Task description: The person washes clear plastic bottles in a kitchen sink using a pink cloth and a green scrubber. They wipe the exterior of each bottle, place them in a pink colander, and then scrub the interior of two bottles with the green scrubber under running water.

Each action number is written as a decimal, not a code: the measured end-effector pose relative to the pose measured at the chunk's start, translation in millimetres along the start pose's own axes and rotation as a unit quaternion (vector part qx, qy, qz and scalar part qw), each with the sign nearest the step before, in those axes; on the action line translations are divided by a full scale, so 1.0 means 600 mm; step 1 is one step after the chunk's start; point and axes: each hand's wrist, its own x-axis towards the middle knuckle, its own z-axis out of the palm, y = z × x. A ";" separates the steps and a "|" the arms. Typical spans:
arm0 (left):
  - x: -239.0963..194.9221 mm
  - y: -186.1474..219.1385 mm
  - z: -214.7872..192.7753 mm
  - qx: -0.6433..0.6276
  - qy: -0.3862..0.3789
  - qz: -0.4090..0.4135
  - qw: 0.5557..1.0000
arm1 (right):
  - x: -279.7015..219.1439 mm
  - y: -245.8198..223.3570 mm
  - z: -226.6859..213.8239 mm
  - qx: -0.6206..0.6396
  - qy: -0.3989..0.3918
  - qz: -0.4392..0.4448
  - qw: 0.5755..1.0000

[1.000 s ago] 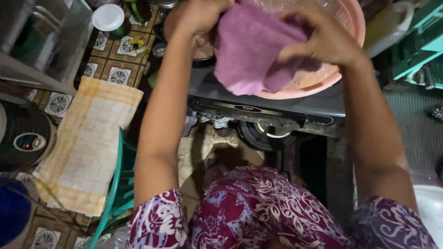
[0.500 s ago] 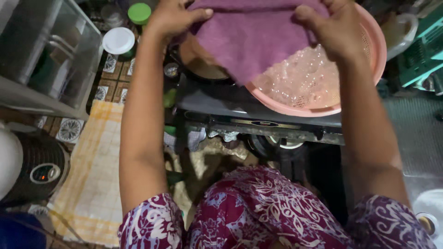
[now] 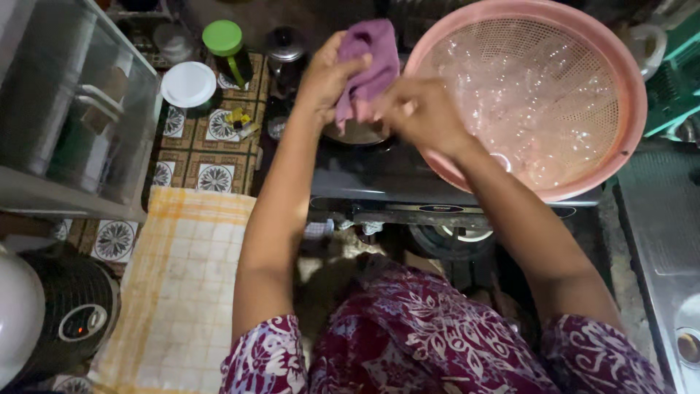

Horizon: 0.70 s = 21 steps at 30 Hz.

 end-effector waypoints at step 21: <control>-0.166 -0.068 -0.030 0.152 0.080 0.121 0.978 | 0.002 -0.070 0.028 0.260 -0.057 0.184 0.946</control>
